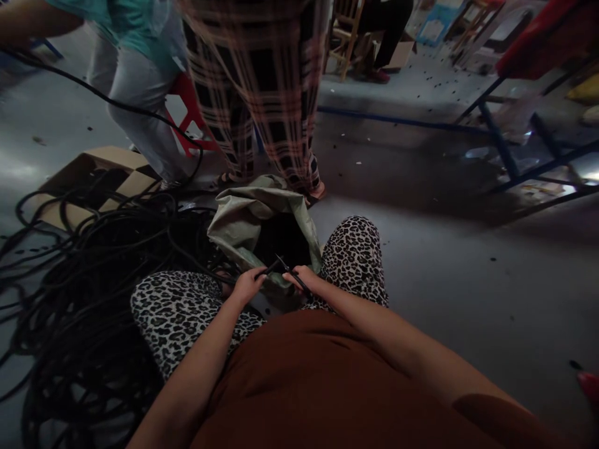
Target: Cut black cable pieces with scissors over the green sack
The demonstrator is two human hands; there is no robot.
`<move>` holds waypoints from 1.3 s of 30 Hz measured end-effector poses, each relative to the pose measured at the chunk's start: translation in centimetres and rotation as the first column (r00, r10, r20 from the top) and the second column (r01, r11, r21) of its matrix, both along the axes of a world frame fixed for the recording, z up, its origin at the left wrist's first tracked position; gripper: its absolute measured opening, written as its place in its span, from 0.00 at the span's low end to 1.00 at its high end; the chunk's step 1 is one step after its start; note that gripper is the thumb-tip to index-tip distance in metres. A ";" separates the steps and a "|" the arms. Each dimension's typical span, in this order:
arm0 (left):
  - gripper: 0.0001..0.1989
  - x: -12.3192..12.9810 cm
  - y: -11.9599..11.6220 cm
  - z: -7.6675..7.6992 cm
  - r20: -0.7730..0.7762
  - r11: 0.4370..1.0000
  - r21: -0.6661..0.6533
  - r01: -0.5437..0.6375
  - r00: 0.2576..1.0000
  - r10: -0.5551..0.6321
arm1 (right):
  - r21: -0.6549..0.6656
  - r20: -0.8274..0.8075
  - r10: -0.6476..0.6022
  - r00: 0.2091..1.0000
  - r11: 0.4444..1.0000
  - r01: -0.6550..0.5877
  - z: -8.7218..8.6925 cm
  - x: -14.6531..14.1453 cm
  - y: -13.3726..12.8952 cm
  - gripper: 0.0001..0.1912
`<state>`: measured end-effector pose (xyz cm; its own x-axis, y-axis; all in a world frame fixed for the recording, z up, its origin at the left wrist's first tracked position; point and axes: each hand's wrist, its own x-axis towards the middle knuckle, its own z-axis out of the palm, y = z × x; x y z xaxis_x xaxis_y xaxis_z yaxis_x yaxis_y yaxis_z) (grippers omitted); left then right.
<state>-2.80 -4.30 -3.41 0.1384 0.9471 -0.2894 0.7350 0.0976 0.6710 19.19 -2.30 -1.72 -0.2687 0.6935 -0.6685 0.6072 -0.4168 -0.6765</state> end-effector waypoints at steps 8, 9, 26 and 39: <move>0.16 0.6 0.2 -0.1 -0.023 0.998 -0.056 0.015 1.000 -0.016 | 0.056 0.138 0.054 0.989 0.996 -0.062 0.6 -0.2 0.3 0.15; 0.16 0.7 0.2 0.0 -0.028 0.998 -0.062 0.018 0.999 -0.019 | 0.046 0.143 0.059 0.988 0.997 -0.066 0.6 -0.2 0.3 0.14; 0.16 0.7 0.2 0.2 -0.040 0.996 -0.092 -0.005 0.999 0.001 | -0.097 0.126 -0.071 0.989 0.992 0.084 0.2 -0.1 0.5 0.12; 0.16 0.4 0.3 0.9 0.072 0.995 -0.013 -0.096 0.993 0.097 | -0.143 0.000 0.037 0.999 0.989 -0.037 4.0 -0.2 -0.4 0.20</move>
<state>-2.38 -3.98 -2.47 0.0677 0.9542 -0.2914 0.6715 0.1724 0.7207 19.01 -2.67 2.26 -0.2907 0.5803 -0.7608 0.6257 -0.4862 -0.6100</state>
